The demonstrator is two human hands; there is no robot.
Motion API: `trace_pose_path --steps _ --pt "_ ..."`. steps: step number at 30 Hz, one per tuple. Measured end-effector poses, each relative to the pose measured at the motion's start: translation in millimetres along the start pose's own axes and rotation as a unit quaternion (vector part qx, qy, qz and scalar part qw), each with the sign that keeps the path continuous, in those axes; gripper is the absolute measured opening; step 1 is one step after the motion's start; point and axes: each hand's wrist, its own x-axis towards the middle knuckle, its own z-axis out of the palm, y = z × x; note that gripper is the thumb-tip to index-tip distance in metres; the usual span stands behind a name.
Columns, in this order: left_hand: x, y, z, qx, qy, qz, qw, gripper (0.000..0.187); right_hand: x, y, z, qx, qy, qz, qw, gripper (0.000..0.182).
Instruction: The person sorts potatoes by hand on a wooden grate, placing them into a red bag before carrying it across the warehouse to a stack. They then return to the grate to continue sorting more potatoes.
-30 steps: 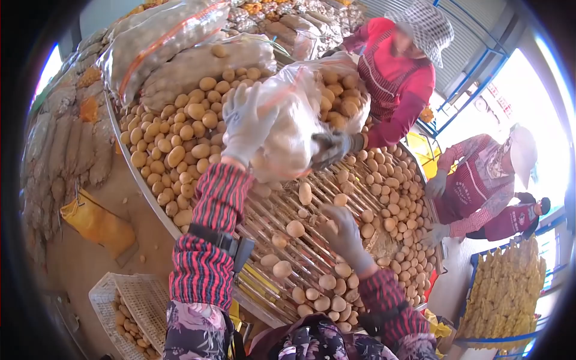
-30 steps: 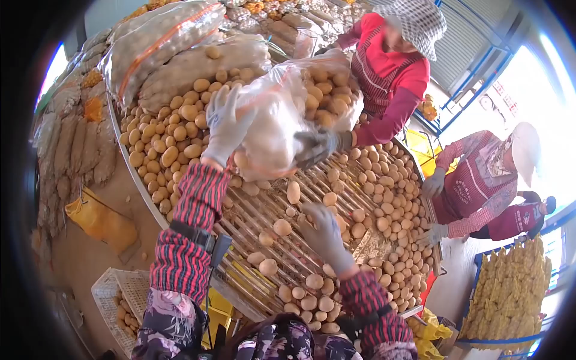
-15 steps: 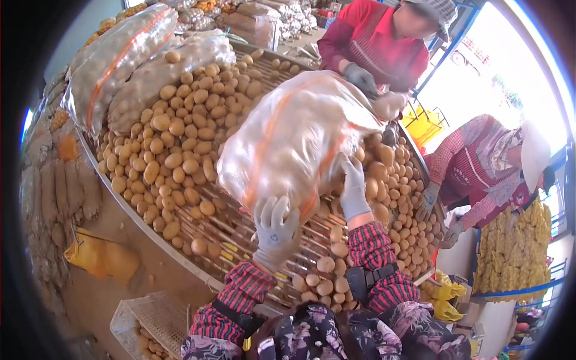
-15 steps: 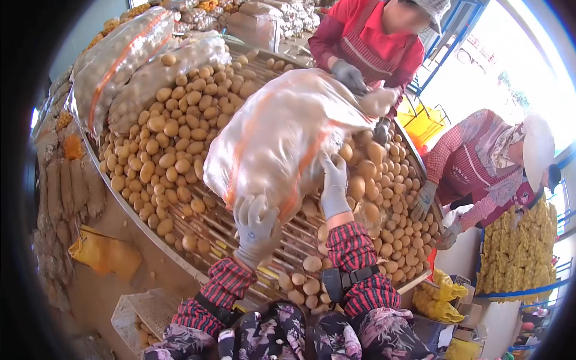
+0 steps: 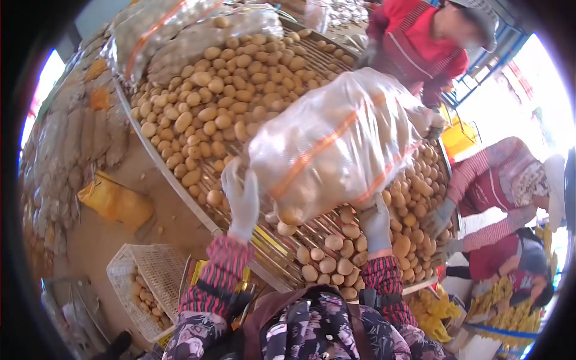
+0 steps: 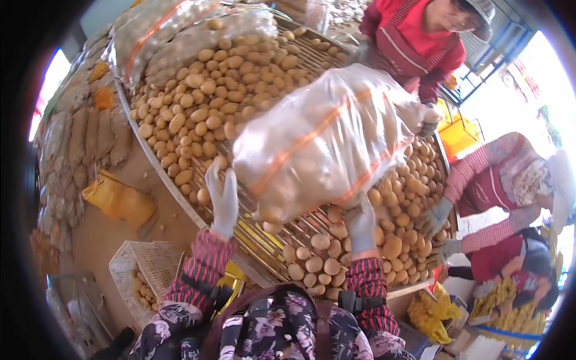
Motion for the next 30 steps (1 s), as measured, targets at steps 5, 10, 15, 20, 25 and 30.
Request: trace_pose_path --steps 5,10,15,20,25,30 --pt "65 -12 23 -0.444 -0.143 -0.385 0.796 0.036 3 6 -19 -0.052 -0.004 -0.028 0.998 0.044" --pt "80 -12 50 -0.432 -0.202 -0.329 0.815 0.040 2 36 -47 -0.049 0.067 -0.007 0.996 0.023" --pt "75 -61 46 -0.344 -0.224 -0.228 0.883 0.042 -11 20 9 -0.008 0.080 -0.019 0.997 0.024" --pt "63 -7 57 -0.193 -0.273 -0.154 0.930 0.040 -36 27 19 -0.136 0.177 -0.002 0.975 0.033" --pt "43 26 64 0.075 -0.263 0.018 0.962 0.046 -65 45 41 -0.013 -0.089 0.161 0.983 0.051" --pt "42 79 108 -0.298 -0.197 -0.284 0.890 0.047 -23 32 30 0.140 -0.168 0.193 0.957 0.062"
